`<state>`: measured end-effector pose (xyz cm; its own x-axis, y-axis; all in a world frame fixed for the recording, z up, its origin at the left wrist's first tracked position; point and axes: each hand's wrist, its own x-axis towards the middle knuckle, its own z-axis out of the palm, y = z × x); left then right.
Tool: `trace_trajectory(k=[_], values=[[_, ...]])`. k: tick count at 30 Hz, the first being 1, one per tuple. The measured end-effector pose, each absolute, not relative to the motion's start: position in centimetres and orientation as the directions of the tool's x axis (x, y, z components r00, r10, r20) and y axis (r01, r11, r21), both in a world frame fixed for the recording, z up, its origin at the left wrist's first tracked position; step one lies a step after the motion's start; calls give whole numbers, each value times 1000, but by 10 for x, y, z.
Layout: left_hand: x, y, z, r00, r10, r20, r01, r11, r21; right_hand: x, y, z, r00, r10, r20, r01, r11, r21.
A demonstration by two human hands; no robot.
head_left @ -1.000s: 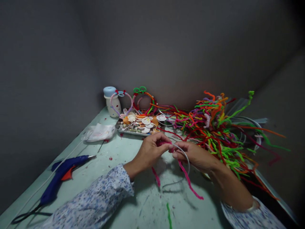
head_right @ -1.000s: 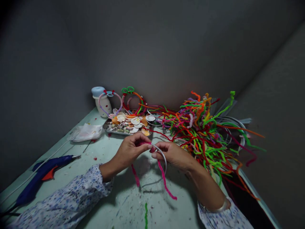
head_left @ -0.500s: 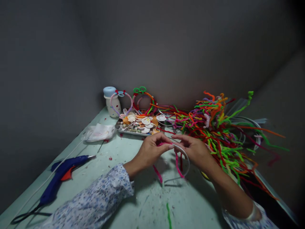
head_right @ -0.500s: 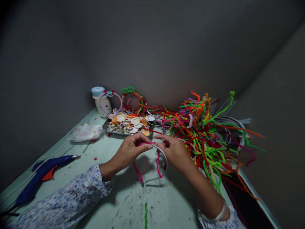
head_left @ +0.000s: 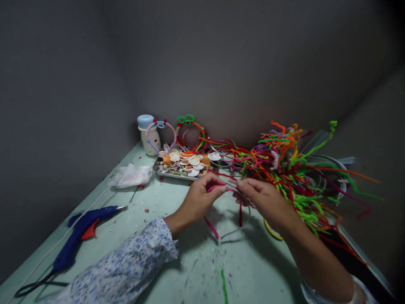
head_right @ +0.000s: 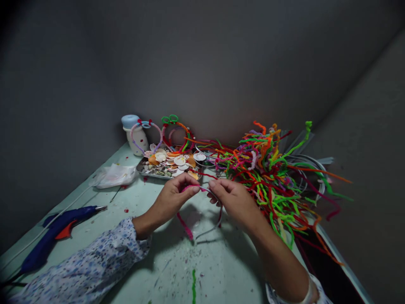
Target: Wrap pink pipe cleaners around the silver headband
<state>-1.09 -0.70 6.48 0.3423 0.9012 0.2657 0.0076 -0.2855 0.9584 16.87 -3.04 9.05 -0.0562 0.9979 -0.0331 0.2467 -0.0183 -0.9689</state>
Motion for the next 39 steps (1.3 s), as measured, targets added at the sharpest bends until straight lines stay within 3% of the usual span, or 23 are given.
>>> trace_trajectory(k=[5, 14, 39], values=[[-12, -9, 67, 364, 902, 231, -10, -244, 970, 167, -30, 85, -230, 933, -277, 22, -279, -960], [-11, -13, 67, 366, 912, 185, -40, -184, 982, 163, -29, 82, -277, 904, -327, -247, -396, -885], [-11, -11, 62, 370, 899, 232, 44, -267, 963, 162, -28, 78, -253, 922, -293, -219, -350, -911]])
